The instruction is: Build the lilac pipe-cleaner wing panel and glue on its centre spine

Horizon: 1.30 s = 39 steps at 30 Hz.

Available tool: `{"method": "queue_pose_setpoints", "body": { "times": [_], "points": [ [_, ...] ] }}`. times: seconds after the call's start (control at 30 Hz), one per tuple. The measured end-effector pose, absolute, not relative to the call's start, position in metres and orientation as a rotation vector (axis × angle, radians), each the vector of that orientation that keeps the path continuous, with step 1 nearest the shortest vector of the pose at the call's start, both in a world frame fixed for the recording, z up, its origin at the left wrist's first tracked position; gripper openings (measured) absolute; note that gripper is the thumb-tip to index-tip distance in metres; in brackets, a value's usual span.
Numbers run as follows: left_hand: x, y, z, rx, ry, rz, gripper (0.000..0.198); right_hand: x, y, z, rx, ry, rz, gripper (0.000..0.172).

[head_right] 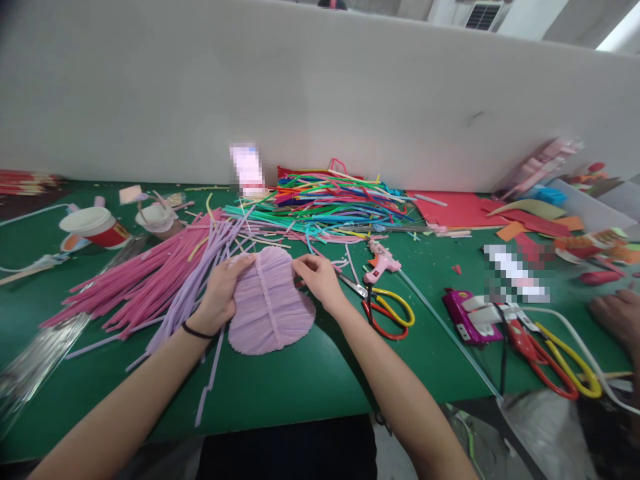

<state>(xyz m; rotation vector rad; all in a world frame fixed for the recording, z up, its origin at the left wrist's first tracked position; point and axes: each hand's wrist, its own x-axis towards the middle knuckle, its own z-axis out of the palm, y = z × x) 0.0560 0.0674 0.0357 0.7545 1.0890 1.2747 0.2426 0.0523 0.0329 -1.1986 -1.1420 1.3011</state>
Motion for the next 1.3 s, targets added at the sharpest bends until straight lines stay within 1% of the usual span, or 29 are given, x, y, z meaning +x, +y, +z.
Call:
{"method": "queue_pose_setpoints", "body": {
  "times": [0.17, 0.4, 0.5, 0.6, 0.7, 0.8, 1.07, 1.3],
  "points": [
    [0.055, 0.068, 0.035, 0.737, 1.078, 1.283, 0.031, 0.243, 0.052, 0.034, -1.231, -1.139, 1.318, 0.034],
    [0.056, 0.069, 0.038, 0.645, 1.01, 1.284, 0.029, 0.244, 0.053, 0.032, -1.283, -1.231, 1.271, 0.031],
    [0.057, 0.07, 0.037, 0.623, 0.907, 1.217, 0.031, 0.244, 0.055, 0.031, -1.28, -1.163, 1.199, 0.032],
    [0.059, 0.067, 0.035, 0.649, 0.882, 1.067, 0.033, 0.243, 0.058, 0.031, -1.25, -1.025, 1.154, 0.033],
    [0.062, 0.061, 0.035, 0.696, 0.864, 0.949, 0.041, 0.245, 0.059, 0.032, -1.222, -0.925, 1.188, 0.033],
    [0.063, 0.057, 0.035, 0.741, 0.874, 0.956, 0.049, 0.246, 0.058, 0.033, -1.212, -0.969, 1.269, 0.033],
    [0.061, 0.059, 0.035, 0.799, 0.91, 0.944, 0.048, 0.246, 0.058, 0.028, -1.121, -1.082, 1.406, 0.037],
    [0.062, 0.058, 0.036, 0.797, 0.907, 0.949, 0.047, 0.246, 0.056, 0.03, -1.093, -1.127, 1.421, 0.033]
  ]
}}
